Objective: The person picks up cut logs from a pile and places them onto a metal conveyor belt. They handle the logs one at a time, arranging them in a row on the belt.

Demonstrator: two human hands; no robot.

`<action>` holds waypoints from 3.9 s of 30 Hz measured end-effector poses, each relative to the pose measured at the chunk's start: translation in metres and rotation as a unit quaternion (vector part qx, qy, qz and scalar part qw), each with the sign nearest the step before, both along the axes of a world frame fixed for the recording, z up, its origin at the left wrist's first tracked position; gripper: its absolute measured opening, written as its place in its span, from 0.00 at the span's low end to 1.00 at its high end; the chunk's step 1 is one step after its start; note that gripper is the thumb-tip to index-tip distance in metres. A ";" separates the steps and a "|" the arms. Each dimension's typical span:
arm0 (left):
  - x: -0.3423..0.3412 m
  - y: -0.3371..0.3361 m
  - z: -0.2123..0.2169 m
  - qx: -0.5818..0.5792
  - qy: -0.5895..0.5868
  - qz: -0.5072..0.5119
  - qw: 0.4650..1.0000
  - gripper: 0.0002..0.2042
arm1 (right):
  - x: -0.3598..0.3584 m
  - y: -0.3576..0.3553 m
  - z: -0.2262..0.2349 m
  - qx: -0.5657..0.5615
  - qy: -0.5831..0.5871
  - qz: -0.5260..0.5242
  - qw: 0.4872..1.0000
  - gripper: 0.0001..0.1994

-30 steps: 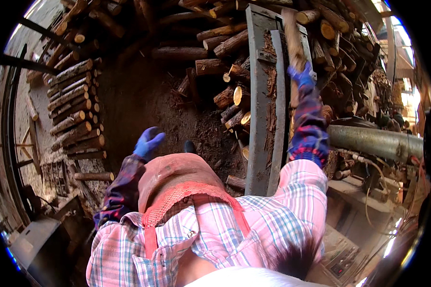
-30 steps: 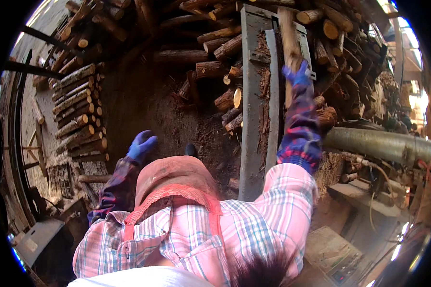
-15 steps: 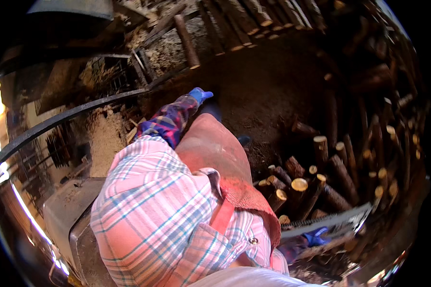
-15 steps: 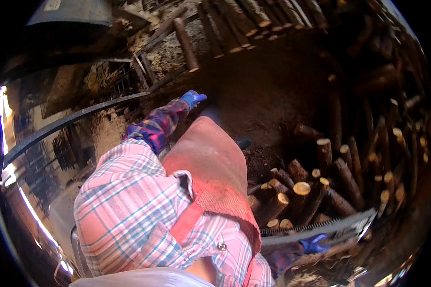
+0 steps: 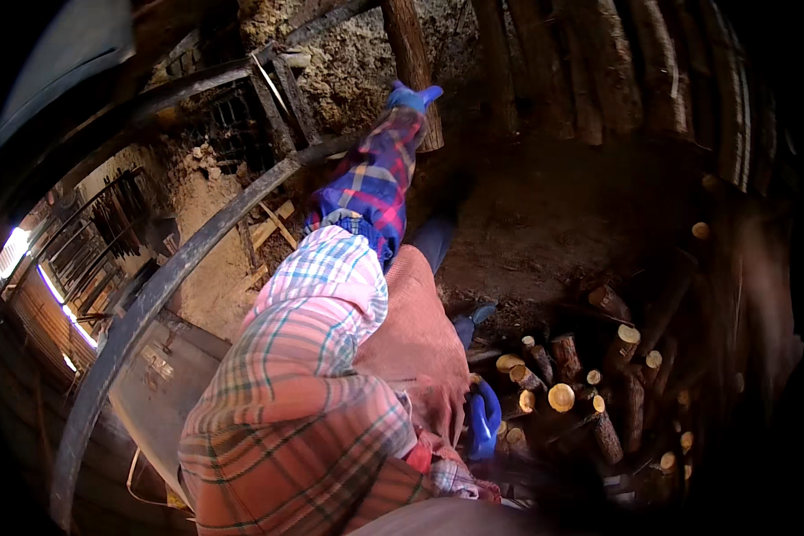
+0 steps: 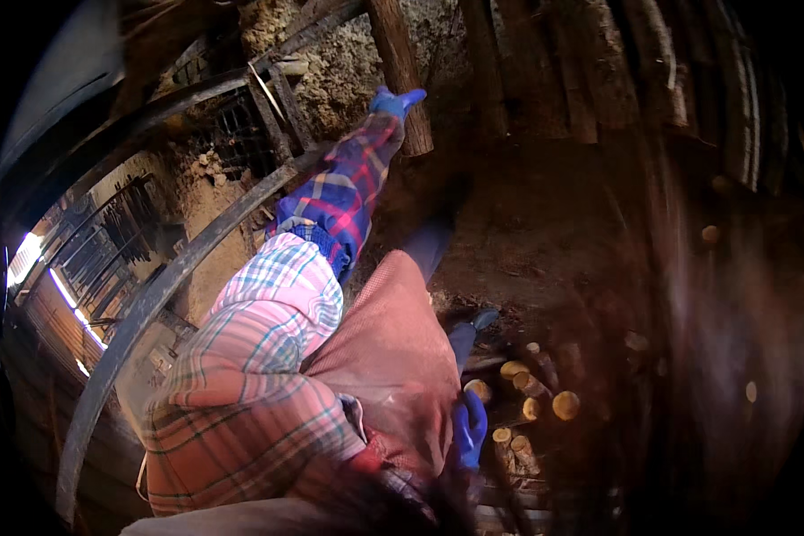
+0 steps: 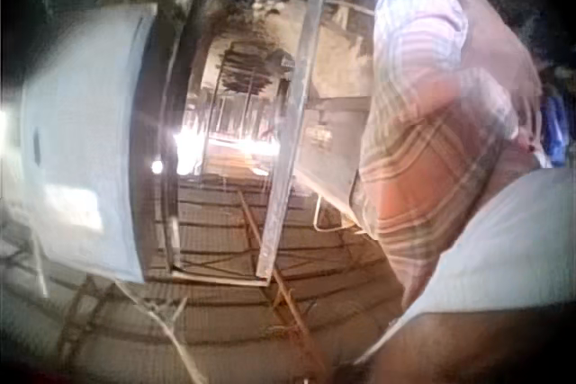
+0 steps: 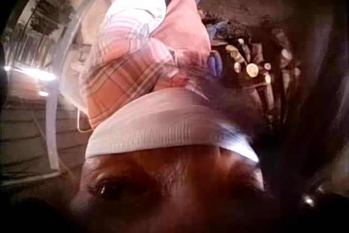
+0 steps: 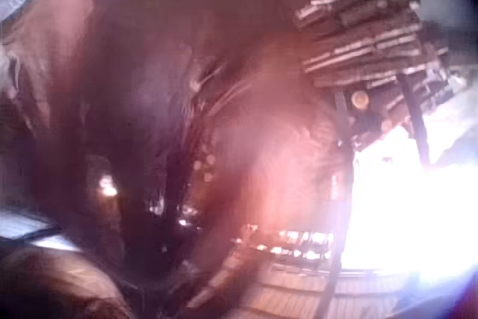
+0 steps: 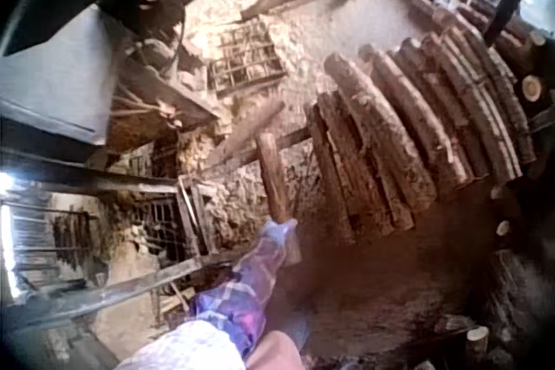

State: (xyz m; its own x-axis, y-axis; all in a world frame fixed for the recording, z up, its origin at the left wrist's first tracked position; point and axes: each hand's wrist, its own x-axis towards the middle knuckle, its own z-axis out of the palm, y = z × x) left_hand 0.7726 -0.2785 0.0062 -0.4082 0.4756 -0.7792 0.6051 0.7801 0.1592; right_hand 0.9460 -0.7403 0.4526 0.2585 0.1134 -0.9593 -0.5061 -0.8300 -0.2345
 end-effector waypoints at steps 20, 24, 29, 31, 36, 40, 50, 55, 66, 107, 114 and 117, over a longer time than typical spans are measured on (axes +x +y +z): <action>0.020 -0.109 0.232 -0.189 -0.572 0.325 0.730 0.17 | 0.048 0.038 -0.068 0.105 0.058 -0.143 0.982 0.26; 0.088 -0.213 0.308 -0.309 -0.565 0.171 0.746 0.17 | 0.066 0.037 -0.059 0.244 0.094 -0.179 0.948 0.27; 0.219 -0.321 0.408 -0.333 -0.631 -0.105 0.693 0.19 | 0.097 -0.017 0.026 0.438 -0.022 -0.162 0.884 0.31; 0.272 -0.354 0.453 -0.363 -0.626 -0.203 0.660 0.20 | 0.116 -0.053 0.055 0.454 -0.105 -0.229 0.855 0.32; 0.377 -0.483 0.582 -0.238 -0.645 -0.506 0.521 0.30 | 0.177 -0.198 0.135 0.507 -0.272 -0.355 0.737 0.31; 0.400 -0.513 0.592 -0.145 -0.629 -0.538 0.542 0.33 | 0.242 -0.288 0.202 0.417 -0.411 -0.459 0.668 0.36; 0.358 -0.497 0.522 -0.134 -0.449 -0.653 0.595 0.30 | 0.387 -0.570 0.277 -0.272 -0.632 -0.123 0.715 0.52; 0.321 -0.447 0.496 -0.089 -0.464 -0.553 0.686 0.28 | 0.370 -0.512 0.251 -0.329 -0.566 0.000 0.756 0.44; 0.211 -0.299 0.425 0.002 -0.303 -0.351 0.886 0.33 | 0.399 -0.508 0.259 -0.231 -0.695 0.004 0.681 0.29; 0.361 -0.059 0.407 -0.093 -0.667 0.057 0.737 0.21 | 0.267 0.188 0.011 0.432 0.064 -0.242 0.866 0.30; 0.421 -0.225 0.524 -0.151 -0.640 -0.212 0.723 0.21 | 0.266 0.024 0.110 0.351 -0.319 -0.188 0.860 0.48; 0.446 -0.299 0.567 -0.036 -0.733 -0.393 0.553 0.18 | 0.258 -0.028 0.162 0.472 -0.232 -0.333 0.783 0.42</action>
State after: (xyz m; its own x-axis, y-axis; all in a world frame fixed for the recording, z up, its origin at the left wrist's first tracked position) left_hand 1.2190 -0.5780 0.5732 0.9996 0.0035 -0.0263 0.0227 0.4035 0.9147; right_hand 1.2041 -0.7685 0.6143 0.8573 0.4071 -0.3152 -0.4319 0.2356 -0.8706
